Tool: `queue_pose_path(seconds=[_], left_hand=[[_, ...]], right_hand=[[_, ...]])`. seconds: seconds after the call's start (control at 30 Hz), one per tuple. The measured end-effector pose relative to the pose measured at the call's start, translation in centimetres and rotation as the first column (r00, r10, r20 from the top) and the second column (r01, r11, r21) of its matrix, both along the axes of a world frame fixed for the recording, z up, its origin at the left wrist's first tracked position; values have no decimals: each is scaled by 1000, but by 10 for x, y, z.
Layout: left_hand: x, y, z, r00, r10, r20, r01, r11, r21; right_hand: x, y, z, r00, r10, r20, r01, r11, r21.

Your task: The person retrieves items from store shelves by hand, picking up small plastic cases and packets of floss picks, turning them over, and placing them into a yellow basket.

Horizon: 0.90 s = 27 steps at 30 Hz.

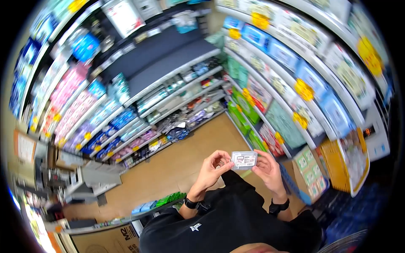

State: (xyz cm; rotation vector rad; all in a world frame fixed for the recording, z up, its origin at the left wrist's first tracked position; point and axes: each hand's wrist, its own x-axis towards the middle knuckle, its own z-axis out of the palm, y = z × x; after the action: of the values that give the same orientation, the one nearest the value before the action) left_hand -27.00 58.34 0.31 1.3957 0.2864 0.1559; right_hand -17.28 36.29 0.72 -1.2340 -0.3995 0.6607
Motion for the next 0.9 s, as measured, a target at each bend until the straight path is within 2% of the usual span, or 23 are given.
queue_pose_path(seconds=[0.07, 0.1, 0.2, 0.3, 0.47, 0.63, 0.77, 0.87, 0.9], left_hand=[[5, -22, -10, 984, -175, 27, 177, 973, -146], [9, -33, -12, 967, -252, 23, 253, 955, -154], [17, -70, -8, 940, -340, 31, 341, 928, -151], [27, -106, -1, 934, -355, 44, 357, 921, -158], [44, -158, -2, 875, -471, 113, 479, 876, -54], [69, -212, 2, 754, -650, 94, 643, 760, 96], [91, -260, 9, 676, -722, 144, 695, 691, 198], [111, -301, 9, 651, -743, 154, 708, 668, 229], [119, -314, 8, 640, -748, 176, 690, 661, 295]], right_hand=[[-12, -33, 3, 995, -95, 10, 95, 995, 0], [-18, -49, 3, 992, -116, 49, 115, 993, 8], [-38, -92, 5, 969, -229, 96, 230, 973, 0], [-56, -124, 8, 933, -336, 129, 339, 941, -4], [-85, -174, 7, 853, -513, 94, 517, 856, -22], [-101, -216, -2, 711, -698, 85, 702, 712, -25], [-99, -251, -17, 554, -828, 92, 832, 554, -24], [-84, -282, -19, 514, -852, 99, 854, 519, 28], [-79, -295, -18, 510, -847, 151, 858, 514, -12]])
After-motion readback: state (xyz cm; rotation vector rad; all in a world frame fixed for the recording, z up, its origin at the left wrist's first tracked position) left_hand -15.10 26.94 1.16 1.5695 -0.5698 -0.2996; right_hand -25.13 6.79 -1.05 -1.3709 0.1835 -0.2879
